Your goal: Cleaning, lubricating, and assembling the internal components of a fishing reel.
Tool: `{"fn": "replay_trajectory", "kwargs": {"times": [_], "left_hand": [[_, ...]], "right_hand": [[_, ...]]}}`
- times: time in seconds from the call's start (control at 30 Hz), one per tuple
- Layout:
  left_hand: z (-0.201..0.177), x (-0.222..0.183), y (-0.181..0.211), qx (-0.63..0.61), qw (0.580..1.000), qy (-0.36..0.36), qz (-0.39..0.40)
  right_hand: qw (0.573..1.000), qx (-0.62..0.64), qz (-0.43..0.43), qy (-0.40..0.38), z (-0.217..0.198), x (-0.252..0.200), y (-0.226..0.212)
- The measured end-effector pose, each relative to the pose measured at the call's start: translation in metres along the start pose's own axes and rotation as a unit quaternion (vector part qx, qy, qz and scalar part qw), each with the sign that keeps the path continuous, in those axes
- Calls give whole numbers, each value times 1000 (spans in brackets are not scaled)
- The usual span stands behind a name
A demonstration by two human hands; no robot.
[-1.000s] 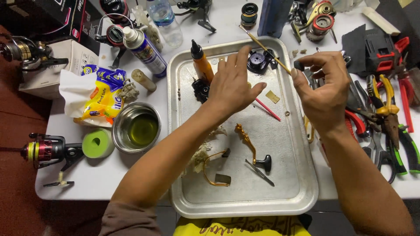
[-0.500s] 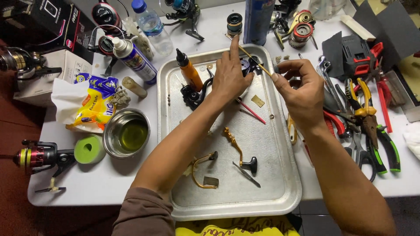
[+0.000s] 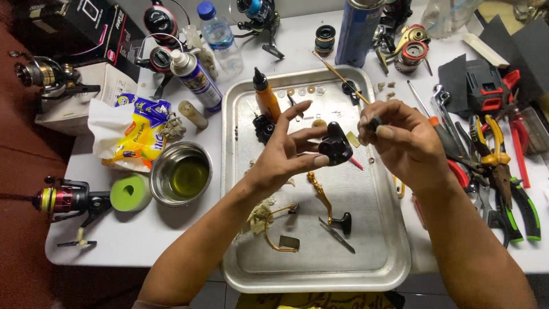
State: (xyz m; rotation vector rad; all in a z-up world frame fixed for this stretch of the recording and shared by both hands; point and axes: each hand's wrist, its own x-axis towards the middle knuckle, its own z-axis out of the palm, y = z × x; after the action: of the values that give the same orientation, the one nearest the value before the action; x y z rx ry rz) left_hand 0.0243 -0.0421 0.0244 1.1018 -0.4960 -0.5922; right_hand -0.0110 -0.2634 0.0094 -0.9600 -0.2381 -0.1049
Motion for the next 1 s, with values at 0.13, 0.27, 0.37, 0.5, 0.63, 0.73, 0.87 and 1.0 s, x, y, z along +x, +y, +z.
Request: {"fn": "replay_trajectory", "kwargs": {"times": [0.13,0.27,0.37,0.5,0.63,0.73,0.87,1.0], "left_hand": [[-15,-11,-13,-79,997,2,7],[-18,-11,-11,-132,991,-8,-2],[-16,-13,-9,-136,991,2,-16],[-14,-18,-8,-147,988,6,-37],[-15,-18,3,-147,987,17,-54],[-18,-17,7,-182,976,77,-90],[-25,-20,9,-216,965,145,-37],[-29,-20,11,-161,977,139,-5]], "right_hand": [[998,31,13,-49,12,-5,9],[996,49,45,-57,16,-8,19],[995,44,65,-58,15,-7,23],[995,33,76,-62,18,-10,25],[997,15,64,-46,22,-8,18],[980,-189,59,-26,26,-2,4],[759,-643,13,-98,29,3,5],[606,-765,-25,-217,20,-3,26]]}}
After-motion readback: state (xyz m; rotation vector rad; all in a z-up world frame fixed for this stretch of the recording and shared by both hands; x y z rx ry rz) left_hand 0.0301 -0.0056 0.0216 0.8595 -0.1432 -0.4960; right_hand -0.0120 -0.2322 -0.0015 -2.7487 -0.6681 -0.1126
